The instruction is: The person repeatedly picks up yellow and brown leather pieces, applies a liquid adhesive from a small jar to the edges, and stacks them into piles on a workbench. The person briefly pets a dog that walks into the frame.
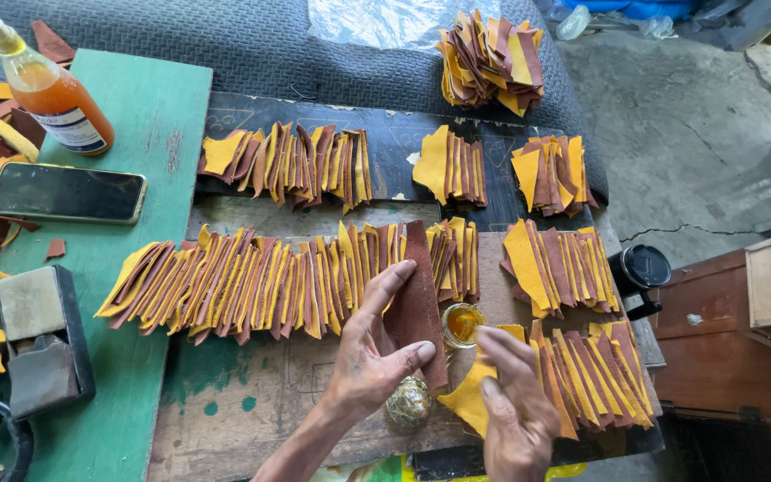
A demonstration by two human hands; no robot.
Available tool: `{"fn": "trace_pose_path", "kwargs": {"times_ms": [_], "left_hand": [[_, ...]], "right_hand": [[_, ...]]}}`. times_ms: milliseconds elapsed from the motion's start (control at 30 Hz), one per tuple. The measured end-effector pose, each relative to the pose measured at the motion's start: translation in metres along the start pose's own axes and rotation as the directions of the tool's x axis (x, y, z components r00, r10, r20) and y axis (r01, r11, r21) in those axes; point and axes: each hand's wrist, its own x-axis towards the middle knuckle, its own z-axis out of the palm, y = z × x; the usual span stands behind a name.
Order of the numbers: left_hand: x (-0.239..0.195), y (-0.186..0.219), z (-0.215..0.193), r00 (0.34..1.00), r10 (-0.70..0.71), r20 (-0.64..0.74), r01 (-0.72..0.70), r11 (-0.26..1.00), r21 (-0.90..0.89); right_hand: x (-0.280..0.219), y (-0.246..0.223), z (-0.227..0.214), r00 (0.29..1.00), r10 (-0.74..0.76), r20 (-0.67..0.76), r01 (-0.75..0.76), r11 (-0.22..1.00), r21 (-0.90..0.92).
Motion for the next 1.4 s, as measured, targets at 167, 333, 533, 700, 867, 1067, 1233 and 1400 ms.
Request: {"fn": "trace_pose_path", "kwargs": {"times_ms": [167, 333, 533, 700, 867, 1067, 1233, 1400], "left_hand": [[0.001, 0.001, 0.002, 0.999, 0.038, -0.001, -0.038, 0.998, 0.046], [0.001, 0.003, 0.003, 0.999, 0.046, 0.012, -0.047, 0.997, 0.063], [0.000, 0.002, 0.005, 0.999, 0.045, 0.031, -0.046, 0.997, 0.053], [0.004, 0.000, 0.003, 0.998, 0.047, -0.041, -0.042, 0.993, 0.110], [0.003, -0.003, 0.005, 0.998, 0.034, -0.051, -0.032, 0.998, 0.046], [0.006, -0.007, 0.003, 0.993, 0.057, -0.102, -0.053, 0.998, 0.039], [0.006, -0.010, 0.001, 0.993, 0.058, -0.102, -0.052, 0.997, 0.062], [0.004, -0.007, 0.001, 0.997, 0.014, -0.075, -0.011, 0.999, 0.036]], "right_hand": [[-0.012, 0.014, 0.002, 0.930, 0.252, 0.267, -0.352, 0.816, 0.459], [-0.011, 0.014, 0.006, 0.921, 0.273, 0.278, -0.381, 0.785, 0.490], [-0.009, 0.015, 0.004, 0.910, 0.284, 0.302, -0.399, 0.798, 0.452], [-0.017, 0.013, 0.001, 0.967, 0.160, 0.197, -0.158, 0.987, -0.027], [-0.015, 0.004, 0.003, 0.974, 0.104, 0.202, -0.088, 0.992, -0.085], [-0.011, -0.009, 0.008, 0.986, -0.045, 0.162, 0.097, 0.940, -0.326], [-0.009, -0.009, 0.007, 0.969, -0.174, 0.177, 0.236, 0.863, -0.447], [0.002, -0.010, 0.000, 0.976, -0.126, 0.176, 0.190, 0.888, -0.419]]}}
